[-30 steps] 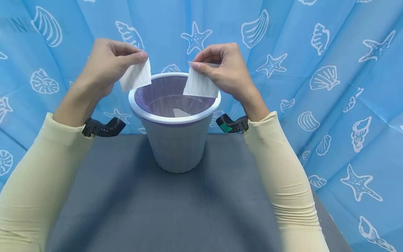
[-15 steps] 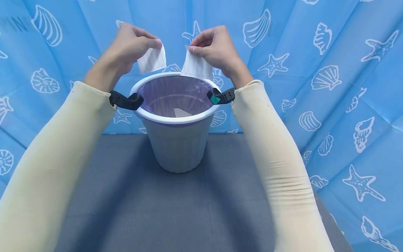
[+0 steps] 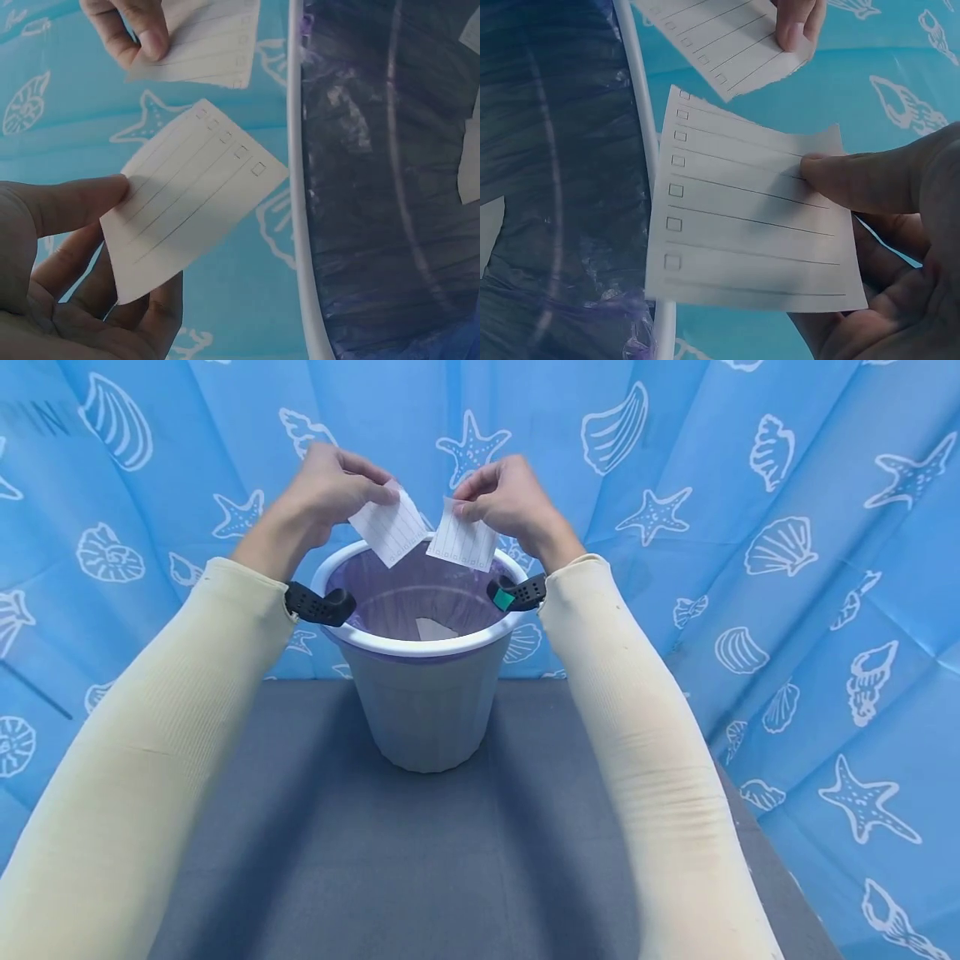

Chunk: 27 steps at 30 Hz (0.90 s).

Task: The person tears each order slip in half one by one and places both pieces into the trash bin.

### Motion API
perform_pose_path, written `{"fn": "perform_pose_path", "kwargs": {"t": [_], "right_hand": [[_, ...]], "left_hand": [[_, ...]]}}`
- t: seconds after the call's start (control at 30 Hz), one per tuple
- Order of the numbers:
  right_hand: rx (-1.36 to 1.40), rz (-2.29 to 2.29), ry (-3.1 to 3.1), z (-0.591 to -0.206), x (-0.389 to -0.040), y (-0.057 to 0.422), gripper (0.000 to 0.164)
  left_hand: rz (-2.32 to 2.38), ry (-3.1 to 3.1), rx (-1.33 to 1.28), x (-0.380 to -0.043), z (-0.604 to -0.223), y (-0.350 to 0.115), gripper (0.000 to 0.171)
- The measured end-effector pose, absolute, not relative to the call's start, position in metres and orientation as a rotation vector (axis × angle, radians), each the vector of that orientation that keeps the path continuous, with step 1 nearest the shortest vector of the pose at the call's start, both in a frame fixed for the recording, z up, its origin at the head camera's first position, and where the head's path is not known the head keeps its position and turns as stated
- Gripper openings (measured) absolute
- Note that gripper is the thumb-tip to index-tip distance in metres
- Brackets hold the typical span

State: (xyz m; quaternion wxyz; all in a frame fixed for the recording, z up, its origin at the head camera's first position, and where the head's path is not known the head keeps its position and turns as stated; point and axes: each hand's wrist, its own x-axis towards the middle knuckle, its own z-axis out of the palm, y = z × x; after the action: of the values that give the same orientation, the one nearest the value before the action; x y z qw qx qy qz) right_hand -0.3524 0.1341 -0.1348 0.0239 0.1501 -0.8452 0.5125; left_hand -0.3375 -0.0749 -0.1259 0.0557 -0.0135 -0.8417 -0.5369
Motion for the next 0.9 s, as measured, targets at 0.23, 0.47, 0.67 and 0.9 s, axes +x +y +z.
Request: {"fn": "perform_pose_path", "kwargs": {"t": [0.23,0.47,0.67,0.9], "right_hand": [[0.463,1.596,-2.620,-0.134,-0.352,0.132,0.019],[0.510,1.697,-2.599,-0.136,-0.350,0.131,0.023],[0.523,1.666,-2.603,-0.137,-0.347,0.136,0.024],[0.570,1.511,-2.609,-0.140,-0.340,0.156,0.030]], "left_hand": [[-1.631,-2.592,-0.056,-0.335,-0.125,-0.073,0.024],[-1.640,-2.625,-0.100,-0.331,-0.126,-0.073,0.028],[-1.616,-2.646,-0.121,-0.328,-0.125,-0.079,0.030],[-1.447,-2.609,-0.171,-0.317,-0.127,-0.098,0.035]]}}
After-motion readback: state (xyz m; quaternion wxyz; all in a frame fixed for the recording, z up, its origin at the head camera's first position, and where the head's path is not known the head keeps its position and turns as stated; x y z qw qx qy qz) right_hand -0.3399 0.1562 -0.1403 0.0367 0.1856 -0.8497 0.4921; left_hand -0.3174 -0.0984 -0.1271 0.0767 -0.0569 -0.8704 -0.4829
